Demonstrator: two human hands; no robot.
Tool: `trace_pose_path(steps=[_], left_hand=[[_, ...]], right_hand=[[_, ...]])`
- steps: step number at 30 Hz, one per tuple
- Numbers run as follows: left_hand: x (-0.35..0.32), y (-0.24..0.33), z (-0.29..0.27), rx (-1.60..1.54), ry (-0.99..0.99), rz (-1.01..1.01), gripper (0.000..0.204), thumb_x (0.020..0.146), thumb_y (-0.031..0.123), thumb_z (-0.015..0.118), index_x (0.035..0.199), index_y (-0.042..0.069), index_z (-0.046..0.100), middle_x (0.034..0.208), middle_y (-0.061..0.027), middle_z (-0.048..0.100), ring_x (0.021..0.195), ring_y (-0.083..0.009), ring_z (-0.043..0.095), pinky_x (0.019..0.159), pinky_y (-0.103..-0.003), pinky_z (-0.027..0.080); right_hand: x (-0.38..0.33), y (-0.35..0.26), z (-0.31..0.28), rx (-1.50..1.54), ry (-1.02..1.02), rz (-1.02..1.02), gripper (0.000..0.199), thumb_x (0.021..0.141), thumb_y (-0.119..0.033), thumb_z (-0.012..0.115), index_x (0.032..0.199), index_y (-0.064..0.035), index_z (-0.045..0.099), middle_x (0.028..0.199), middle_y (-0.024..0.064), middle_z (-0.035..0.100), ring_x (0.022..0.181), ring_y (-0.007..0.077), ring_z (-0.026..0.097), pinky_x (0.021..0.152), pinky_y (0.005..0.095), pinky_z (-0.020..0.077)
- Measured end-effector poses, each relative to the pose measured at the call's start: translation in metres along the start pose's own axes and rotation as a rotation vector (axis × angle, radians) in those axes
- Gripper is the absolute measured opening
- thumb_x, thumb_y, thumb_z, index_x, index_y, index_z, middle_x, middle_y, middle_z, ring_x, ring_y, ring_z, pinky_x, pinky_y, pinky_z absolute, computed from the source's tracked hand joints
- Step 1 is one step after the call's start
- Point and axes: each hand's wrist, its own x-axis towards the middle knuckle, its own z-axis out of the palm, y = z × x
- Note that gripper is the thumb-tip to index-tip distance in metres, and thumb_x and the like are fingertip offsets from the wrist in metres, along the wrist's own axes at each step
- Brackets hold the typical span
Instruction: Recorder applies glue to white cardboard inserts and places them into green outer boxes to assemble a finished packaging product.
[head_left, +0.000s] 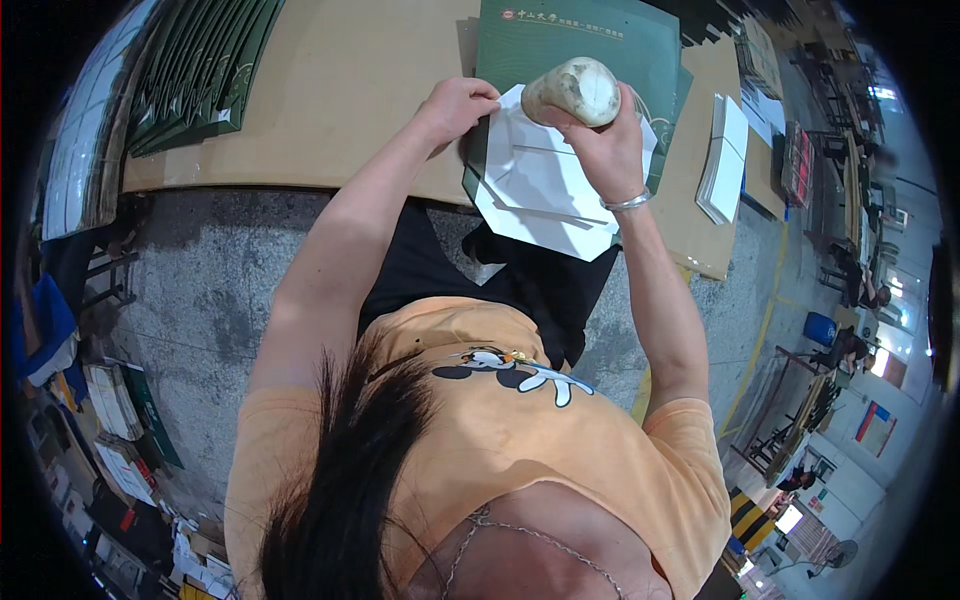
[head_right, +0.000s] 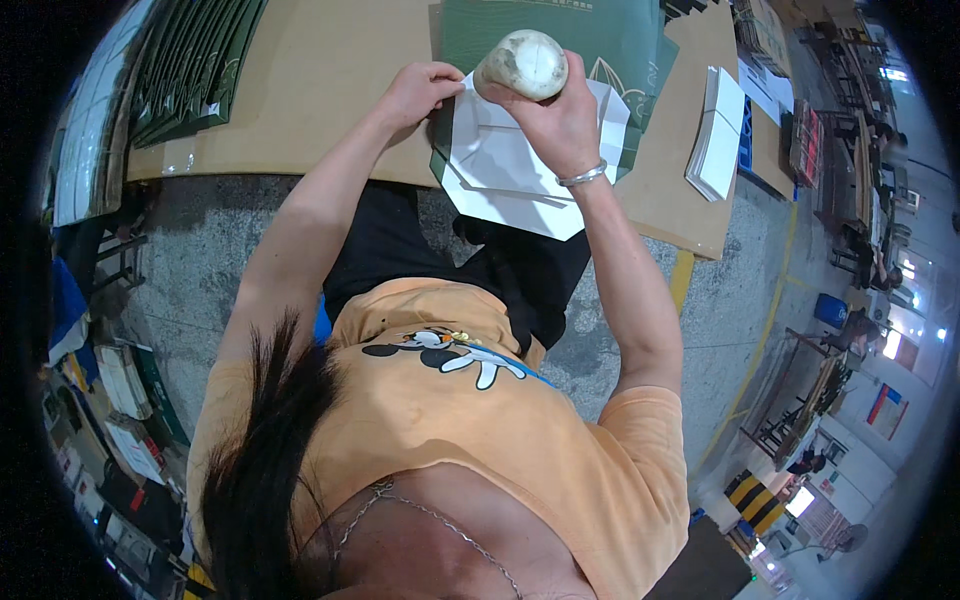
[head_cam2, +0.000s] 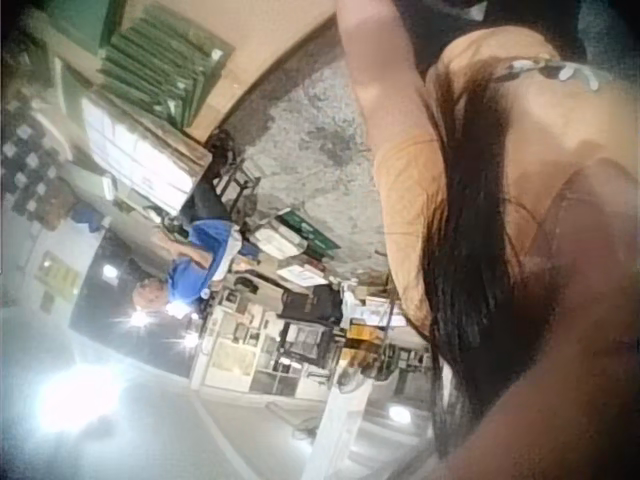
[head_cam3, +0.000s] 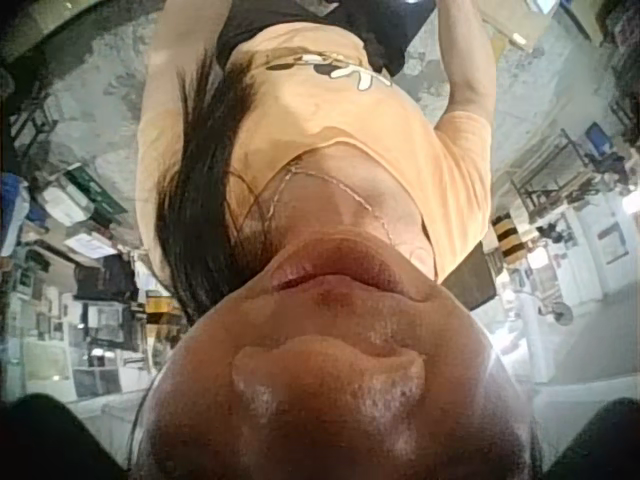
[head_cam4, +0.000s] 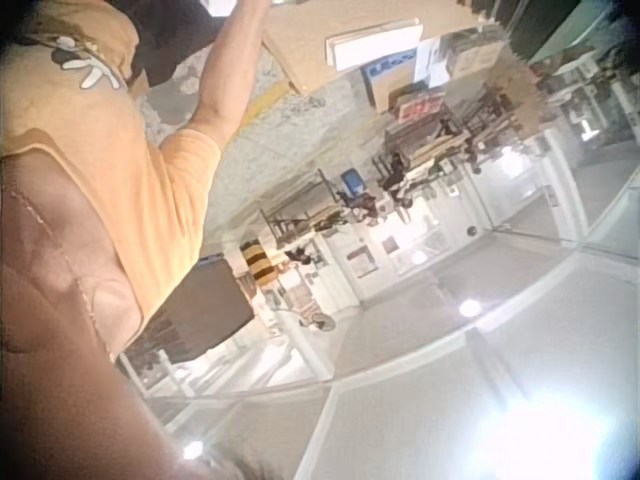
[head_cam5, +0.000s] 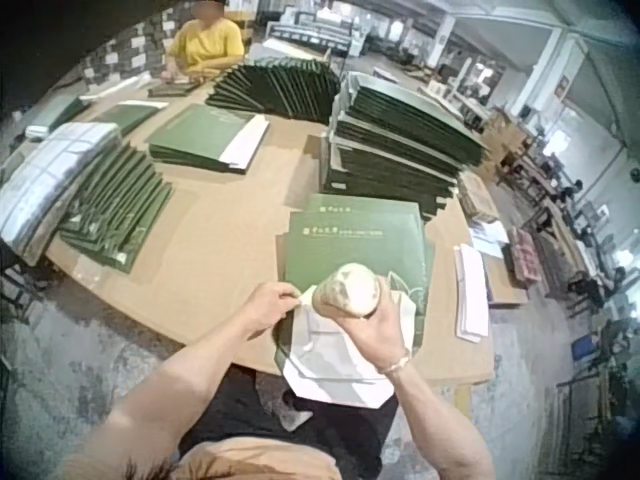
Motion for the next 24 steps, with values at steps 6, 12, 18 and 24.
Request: trace_pose_path(steps=[6,12,18,24], left_hand=[[-0.002,0.000,0.002,0.061,0.027,-0.003,0.015,0.086,0.014,0.063,0.096,0.005,0.070,0.073,0.0027,0.058,0.063,-0.0069,0.048,0.058,-0.023,0.041],[-0.005,0.006,0.004,0.055,0.056,0.059,0.016,0.087,0.015,0.063,0.097,0.004,0.069,0.076,-0.0007,0.063,0.068,-0.0096,0.054,0.063,-0.026,0.045],[-0.004,0.000,0.002,0.058,0.063,0.058,0.016,0.087,0.014,0.064,0.097,0.004,0.069,0.077,-0.0010,0.063,0.069,-0.0097,0.054,0.062,-0.026,0.045],[-0.004,0.004,0.004,0.047,0.042,0.042,0.016,0.086,0.014,0.064,0.097,0.004,0.069,0.077,0.0002,0.063,0.069,-0.0082,0.054,0.061,-0.024,0.044]], right_hand=[[0.005,0.005,0.002,0.018,0.066,-0.002,0.064,0.069,-0.034,0.084,0.113,-0.0010,0.050,0.101,0.0123,0.067,0.092,0.0222,0.066,0.080,0.0328,0.0527],[0.002,0.005,0.002,-0.008,0.068,-0.020,0.063,0.070,-0.035,0.084,0.112,-0.0010,0.050,0.101,0.0123,0.067,0.092,0.0212,0.066,0.079,0.0321,0.0526],[0.000,-0.003,0.003,-0.005,0.044,-0.013,0.057,0.072,-0.030,0.083,0.109,-0.0007,0.052,0.100,0.0116,0.066,0.091,0.0201,0.065,0.079,0.0323,0.0522],[-0.003,-0.005,-0.007,0.176,0.091,-0.021,0.048,0.073,-0.023,0.082,0.104,-0.0010,0.052,0.087,0.0066,0.064,0.071,0.0118,0.062,0.062,0.0261,0.0519]])
